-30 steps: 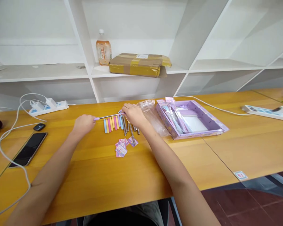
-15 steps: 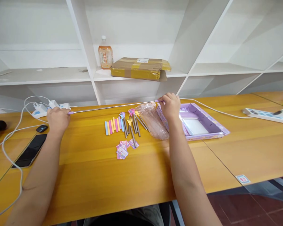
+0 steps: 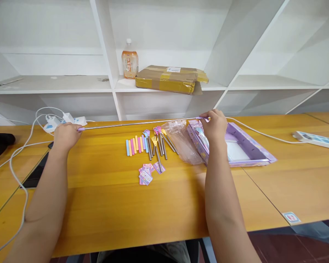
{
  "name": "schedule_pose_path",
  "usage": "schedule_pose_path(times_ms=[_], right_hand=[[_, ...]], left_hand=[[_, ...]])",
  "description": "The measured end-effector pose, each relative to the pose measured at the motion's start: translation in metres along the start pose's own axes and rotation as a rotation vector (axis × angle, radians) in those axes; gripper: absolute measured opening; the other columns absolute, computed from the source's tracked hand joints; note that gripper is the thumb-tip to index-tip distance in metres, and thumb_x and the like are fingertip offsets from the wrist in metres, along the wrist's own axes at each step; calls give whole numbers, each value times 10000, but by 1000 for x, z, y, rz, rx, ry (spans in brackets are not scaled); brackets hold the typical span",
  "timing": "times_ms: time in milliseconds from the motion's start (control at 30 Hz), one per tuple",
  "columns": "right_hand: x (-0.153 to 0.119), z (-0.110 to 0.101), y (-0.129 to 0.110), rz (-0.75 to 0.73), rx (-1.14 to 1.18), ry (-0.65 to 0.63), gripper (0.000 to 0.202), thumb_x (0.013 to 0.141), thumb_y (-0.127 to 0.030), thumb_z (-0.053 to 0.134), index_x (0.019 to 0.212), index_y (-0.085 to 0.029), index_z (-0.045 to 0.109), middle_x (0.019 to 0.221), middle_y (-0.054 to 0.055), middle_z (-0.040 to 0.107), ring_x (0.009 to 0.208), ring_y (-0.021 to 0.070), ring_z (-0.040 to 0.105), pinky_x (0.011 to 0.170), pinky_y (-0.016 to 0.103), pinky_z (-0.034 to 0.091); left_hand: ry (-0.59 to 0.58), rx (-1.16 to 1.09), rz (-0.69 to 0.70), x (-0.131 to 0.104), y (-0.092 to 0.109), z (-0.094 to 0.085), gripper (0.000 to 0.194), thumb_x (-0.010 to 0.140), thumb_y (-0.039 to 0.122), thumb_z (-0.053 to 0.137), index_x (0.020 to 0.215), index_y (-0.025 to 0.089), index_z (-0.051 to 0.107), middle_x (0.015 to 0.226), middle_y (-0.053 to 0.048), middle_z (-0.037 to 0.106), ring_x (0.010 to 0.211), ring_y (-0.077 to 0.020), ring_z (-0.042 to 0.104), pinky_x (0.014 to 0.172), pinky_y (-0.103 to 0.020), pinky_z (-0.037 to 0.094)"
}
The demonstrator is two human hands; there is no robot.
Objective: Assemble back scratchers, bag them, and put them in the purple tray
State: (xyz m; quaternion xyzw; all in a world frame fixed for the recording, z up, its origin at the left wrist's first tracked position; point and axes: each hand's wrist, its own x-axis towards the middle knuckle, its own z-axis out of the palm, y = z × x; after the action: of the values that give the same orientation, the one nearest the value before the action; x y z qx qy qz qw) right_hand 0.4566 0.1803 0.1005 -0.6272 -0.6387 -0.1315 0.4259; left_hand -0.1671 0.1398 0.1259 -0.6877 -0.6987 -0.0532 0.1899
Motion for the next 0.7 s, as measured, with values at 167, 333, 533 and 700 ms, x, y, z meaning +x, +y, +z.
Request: schedule_pose_path(times_ms=[167, 333, 533, 700], right_hand=[[1, -7, -10, 57, 75, -52, 53, 820, -237, 747, 849, -220, 707, 1022, 135, 695, 845, 232, 613, 849, 353, 492], [5, -16, -13, 7, 6, -127, 68, 808, -195, 740, 876, -197, 740, 968, 121, 724, 835, 233, 631, 862, 352, 487], [8, -16, -11, -62, -53, -143, 10, 821, -190, 754, 812, -190, 758, 929, 123, 742, 798, 230, 622, 773, 363, 448], [6, -8, -4, -90, -93, -125, 73, 861, -224, 702, 816, -211, 759, 937, 114, 737, 809, 259, 636, 739, 383, 436]], left_hand=[[-37, 4, -22, 1, -1, -4, 431, 1011, 368, 436, 1042, 162, 813, 1001, -176, 738, 963, -322, 660, 883, -403, 429], [-70, 53, -65, 1, -5, -8, 481, 1038, 404, 380, 1070, 187, 809, 1034, -178, 753, 972, -331, 669, 844, -391, 443], [-92, 52, -75, -1, 0, -16, 473, 1045, 384, 391, 1073, 149, 801, 994, -163, 758, 937, -304, 663, 868, -387, 454], [-119, 32, -65, 2, 18, -10, 480, 1035, 361, 399, 1138, 122, 802, 1052, -212, 779, 1002, -357, 701, 873, -417, 479]])
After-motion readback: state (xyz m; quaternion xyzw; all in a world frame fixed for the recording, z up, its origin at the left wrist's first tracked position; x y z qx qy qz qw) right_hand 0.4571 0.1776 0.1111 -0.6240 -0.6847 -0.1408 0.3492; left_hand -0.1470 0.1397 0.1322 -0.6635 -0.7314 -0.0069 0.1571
